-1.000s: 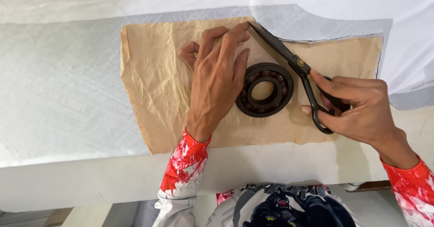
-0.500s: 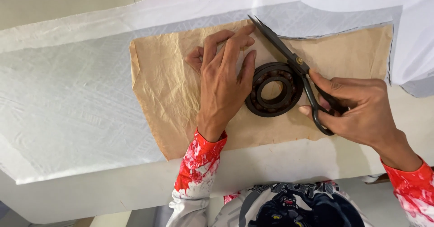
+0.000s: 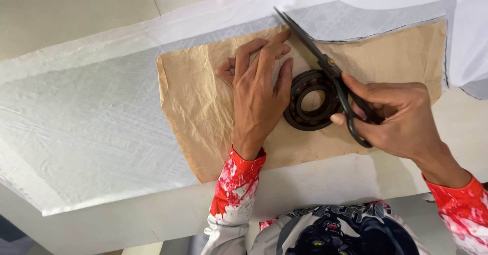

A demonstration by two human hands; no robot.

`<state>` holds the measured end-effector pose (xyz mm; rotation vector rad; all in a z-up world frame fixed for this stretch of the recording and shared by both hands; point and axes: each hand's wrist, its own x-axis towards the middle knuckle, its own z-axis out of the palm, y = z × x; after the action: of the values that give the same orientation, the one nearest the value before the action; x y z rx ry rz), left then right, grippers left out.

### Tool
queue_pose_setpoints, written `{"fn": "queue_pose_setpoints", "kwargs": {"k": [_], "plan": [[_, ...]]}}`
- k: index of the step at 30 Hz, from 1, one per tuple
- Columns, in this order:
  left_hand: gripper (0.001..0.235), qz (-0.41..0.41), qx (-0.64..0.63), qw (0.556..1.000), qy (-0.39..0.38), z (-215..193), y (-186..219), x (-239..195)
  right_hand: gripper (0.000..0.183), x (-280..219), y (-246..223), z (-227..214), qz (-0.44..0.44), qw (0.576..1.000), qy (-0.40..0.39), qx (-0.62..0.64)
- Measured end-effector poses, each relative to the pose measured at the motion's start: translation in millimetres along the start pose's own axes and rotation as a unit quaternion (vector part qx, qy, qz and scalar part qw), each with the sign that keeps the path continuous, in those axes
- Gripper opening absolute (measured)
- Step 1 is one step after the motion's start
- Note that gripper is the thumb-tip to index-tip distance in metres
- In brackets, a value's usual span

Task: Laying out fabric on a table, placing a pattern, marking the outline, and cutting it with scissors.

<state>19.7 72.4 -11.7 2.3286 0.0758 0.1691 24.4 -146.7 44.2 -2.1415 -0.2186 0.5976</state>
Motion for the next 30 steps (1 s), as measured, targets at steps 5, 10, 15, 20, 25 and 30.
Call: {"fn": "queue_pose_setpoints", "kwargs": {"k": [5,10,15,20,25,30], "plan": [[0.012,-0.005,0.014,1.0,0.004,0,1,0,0.059,9,-5,5,0.017,0.999,0.008,0.037],[0.023,0.003,0.006,1.0,0.008,1,-3,-3,0.06,16,2,1,-0.005,0.998,-0.019,0.055],[0.009,0.034,0.018,0.999,0.028,-2,-5,0,0.061,25,35,-42,0.051,0.985,-0.079,0.146],[0.013,0.08,0.021,0.994,0.069,-2,-9,-4,0.067,63,52,-105,0.08,0.973,-0.212,0.042],[0.01,0.107,-0.008,0.991,0.081,6,-18,-8,0.073,112,46,-131,0.123,0.961,-0.246,0.012],[0.008,0.116,-0.012,0.989,0.094,5,-20,-7,0.078,149,50,-138,0.072,0.953,-0.292,-0.042]]}}
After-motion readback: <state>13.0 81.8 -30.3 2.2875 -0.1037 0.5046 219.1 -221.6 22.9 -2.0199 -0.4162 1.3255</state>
